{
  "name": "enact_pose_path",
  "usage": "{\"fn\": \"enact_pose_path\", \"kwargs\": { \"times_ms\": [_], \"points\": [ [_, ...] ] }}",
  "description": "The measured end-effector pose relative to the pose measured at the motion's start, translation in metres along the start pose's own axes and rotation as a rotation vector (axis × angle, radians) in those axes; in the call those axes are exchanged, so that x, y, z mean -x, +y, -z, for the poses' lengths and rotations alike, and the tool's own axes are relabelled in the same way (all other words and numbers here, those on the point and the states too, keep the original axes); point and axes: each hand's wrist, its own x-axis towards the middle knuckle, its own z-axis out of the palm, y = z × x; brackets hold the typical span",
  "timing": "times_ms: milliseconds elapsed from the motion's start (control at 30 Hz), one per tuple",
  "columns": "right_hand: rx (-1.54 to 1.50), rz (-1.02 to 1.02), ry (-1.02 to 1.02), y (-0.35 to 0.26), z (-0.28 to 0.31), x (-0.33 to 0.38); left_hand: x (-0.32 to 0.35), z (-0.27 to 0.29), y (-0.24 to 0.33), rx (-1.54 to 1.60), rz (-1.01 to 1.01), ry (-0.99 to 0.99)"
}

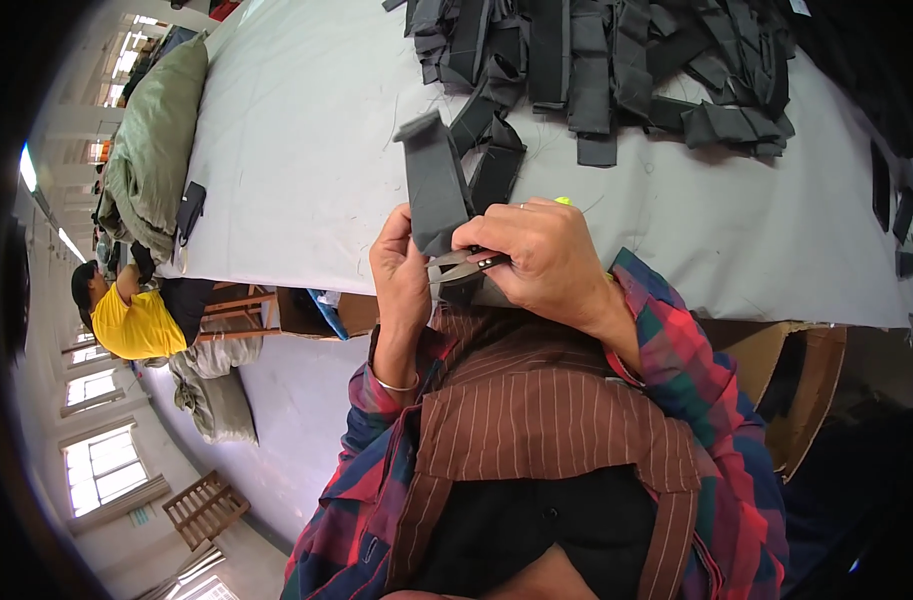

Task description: Trim excess material from black fabric straps using snips.

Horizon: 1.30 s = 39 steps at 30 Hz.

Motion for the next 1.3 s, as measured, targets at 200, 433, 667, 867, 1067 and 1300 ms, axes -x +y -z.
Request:
{"fn": "enact_pose_path", "kwargs": {
  "times_ms": [200,433,667,867,1067,1300],
  "points": [
    [0.096,0.019,-0.006,0.004,0.0,0.002,0.002,-0.008,0.009,0.499,0.092,-0.06],
    [-0.183,-0.218,0.124,0.003,0.009,-0.003,0.001,-0.005,0.01,0.31,0.043,-0.002],
    [0.158,-0.146,0.135,0.006,0.011,-0.008,0.003,-0.008,0.012,0.257,0.042,-0.021],
    [0.245,-0.055,0.13,0.01,0.016,-0.006,0.005,-0.01,0.014,0.282,0.098,-0.037],
    [-0.019,-0.181,0.195,0.008,0.016,-0.006,0.004,-0.011,0.014,0.26,0.083,-0.015],
    [0.104,-0.043,0.071,0.008,0.01,-0.01,0.006,-0.013,0.016,0.105,0.032,-0.084]
  ]
}}
